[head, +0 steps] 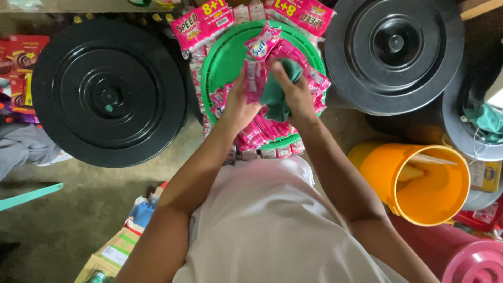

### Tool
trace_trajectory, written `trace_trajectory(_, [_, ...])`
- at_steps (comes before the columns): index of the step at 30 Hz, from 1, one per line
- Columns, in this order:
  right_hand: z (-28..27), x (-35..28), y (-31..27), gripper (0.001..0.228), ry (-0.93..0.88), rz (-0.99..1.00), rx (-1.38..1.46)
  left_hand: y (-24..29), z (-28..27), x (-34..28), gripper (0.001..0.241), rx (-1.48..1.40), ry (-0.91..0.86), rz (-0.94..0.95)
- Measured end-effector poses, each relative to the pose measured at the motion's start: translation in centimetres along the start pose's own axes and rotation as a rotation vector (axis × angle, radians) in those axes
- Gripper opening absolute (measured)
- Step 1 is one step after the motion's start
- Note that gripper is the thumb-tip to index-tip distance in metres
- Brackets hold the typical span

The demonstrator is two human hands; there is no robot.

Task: Cleaning and wiping down individual detergent sachets before organizing them on a shelf.

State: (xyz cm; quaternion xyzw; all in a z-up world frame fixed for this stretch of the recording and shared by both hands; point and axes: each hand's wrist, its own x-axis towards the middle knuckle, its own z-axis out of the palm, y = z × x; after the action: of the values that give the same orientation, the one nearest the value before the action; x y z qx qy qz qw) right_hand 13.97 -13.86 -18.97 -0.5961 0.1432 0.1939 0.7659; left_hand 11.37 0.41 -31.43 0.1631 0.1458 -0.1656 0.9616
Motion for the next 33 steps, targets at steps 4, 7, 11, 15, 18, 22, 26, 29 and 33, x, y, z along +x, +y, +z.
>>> trace_trajectory(4, [-3.3, 3.3, 2.1, 0.032, -0.009, -0.091, 0.232, 1.1, -0.9, -0.9, 0.046, -0.116, -0.177, -0.003])
trace_trajectory(7, [-3.9, 4.5, 3.1, 0.033, 0.033, -0.094, 0.29, 1.4, -1.3, -0.9, 0.049, -0.107, -0.288, -0.002])
trace_trajectory(11, [-0.9, 1.8, 6.2, 0.041, -0.09, -0.561, -0.206, 1.3, -0.4, 0.0, 0.046, -0.109, -0.108, 0.015])
trace_trajectory(15, [4.2, -4.3, 3.6, 0.085, -0.419, -0.848, -0.768, 1.5, 0.2, 0.8, 0.056, -0.134, -0.15, 0.046])
trace_trajectory(18, [5.1, -3.8, 2.1, 0.079, -0.431, -0.825, -0.992, 2.6, 2.5, 0.2, 0.063, -0.189, -0.296, 0.082])
trace_trajectory(22, [4.4, 0.5, 1.7, 0.067, -0.339, -0.921, -1.056, 1.6, 3.2, -0.4, 0.062, -0.172, -0.292, 0.108])
trace_trajectory(26, [4.6, 2.1, 2.0, 0.054, -0.201, -0.832, -0.663, 0.3, 1.8, 0.2, 0.056, -0.06, -0.078, 0.201])
trace_trajectory(29, [5.2, -1.1, 2.2, 0.056, -0.221, -0.847, -0.602, 0.4, 1.1, 1.5, 0.058, -0.047, -0.089, 0.21])
trace_trajectory(33, [5.1, -3.5, 2.1, 0.058, -0.307, -0.973, -0.991, 1.1, 3.9, 1.1, 0.058, -0.019, -0.175, 0.293])
